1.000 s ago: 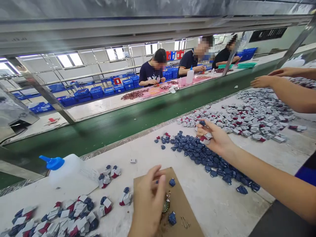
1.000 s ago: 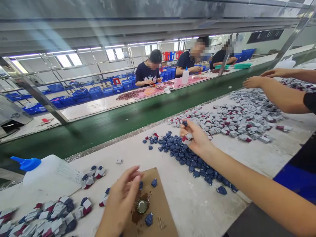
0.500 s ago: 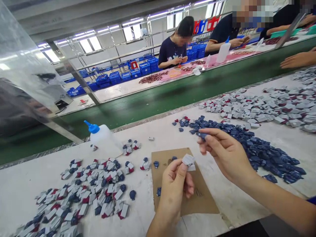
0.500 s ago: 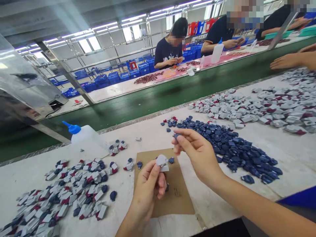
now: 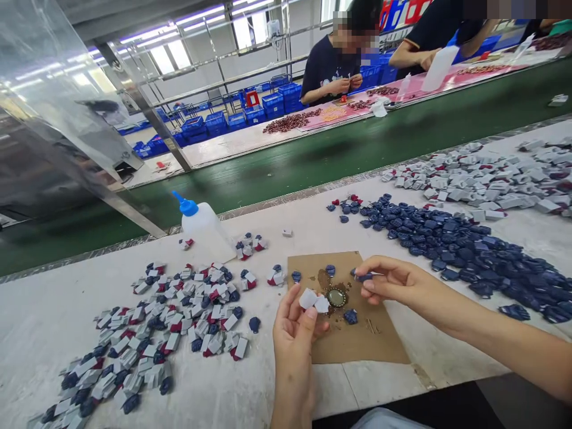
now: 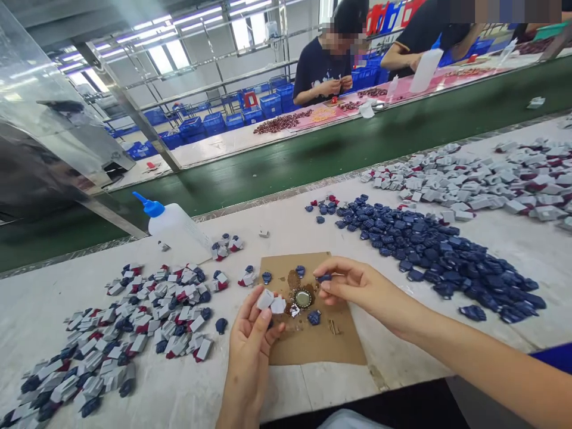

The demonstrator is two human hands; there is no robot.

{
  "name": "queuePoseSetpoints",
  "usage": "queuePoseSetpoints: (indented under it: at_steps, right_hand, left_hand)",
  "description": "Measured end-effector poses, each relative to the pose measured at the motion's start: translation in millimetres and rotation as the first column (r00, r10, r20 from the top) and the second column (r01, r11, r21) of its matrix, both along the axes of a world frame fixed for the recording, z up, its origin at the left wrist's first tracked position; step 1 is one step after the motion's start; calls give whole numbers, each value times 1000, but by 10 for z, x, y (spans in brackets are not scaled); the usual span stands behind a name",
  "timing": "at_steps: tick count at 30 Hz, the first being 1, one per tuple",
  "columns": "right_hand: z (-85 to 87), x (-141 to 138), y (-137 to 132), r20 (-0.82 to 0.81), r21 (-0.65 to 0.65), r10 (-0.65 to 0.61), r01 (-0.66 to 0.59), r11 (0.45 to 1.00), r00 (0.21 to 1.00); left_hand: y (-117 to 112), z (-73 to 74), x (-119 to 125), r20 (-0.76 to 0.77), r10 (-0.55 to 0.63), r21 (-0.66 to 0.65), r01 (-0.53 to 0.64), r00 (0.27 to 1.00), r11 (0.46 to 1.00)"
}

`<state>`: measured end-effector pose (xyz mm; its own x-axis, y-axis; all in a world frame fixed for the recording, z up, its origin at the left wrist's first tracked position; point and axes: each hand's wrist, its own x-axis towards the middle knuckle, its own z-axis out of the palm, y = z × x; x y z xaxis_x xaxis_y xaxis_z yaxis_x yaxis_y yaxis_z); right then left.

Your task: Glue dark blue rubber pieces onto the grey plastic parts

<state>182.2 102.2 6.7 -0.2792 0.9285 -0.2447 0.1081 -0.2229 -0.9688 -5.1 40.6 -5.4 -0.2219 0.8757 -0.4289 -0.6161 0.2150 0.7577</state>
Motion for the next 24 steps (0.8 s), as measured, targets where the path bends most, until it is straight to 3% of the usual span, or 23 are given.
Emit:
queuePoseSetpoints:
  at_steps: [5, 11, 14, 18, 20, 24]
  right_hand:
    - [30, 20, -22, -20, -87, -22, 20, 996, 1000]
    - [25, 62, -34, 57, 80, 6, -11, 997, 998]
    - [40, 70, -33, 84, 87, 100, -107, 990, 991]
    - [26, 64, -25, 193, 145, 245, -274, 951, 950]
    - [-18, 58, -11, 312, 283, 231, -322, 903, 921]
    - [-150, 21, 25, 503, 580, 110, -428, 693, 858]
  left_hand:
    - [-13, -4, 26, 5, -9, 13, 9, 1000, 1000]
    - [-42, -13, 32, -198, 110, 50, -102, 974, 994]
    - [-79, 18, 27, -218, 75, 132, -47, 973, 990]
    - [-119, 72, 18, -125, -5, 189, 29, 992, 982]
    - [-119, 68, 20, -109, -15, 193, 36, 994, 981]
    - [-84, 11, 36, -198, 48, 144, -19, 979, 989]
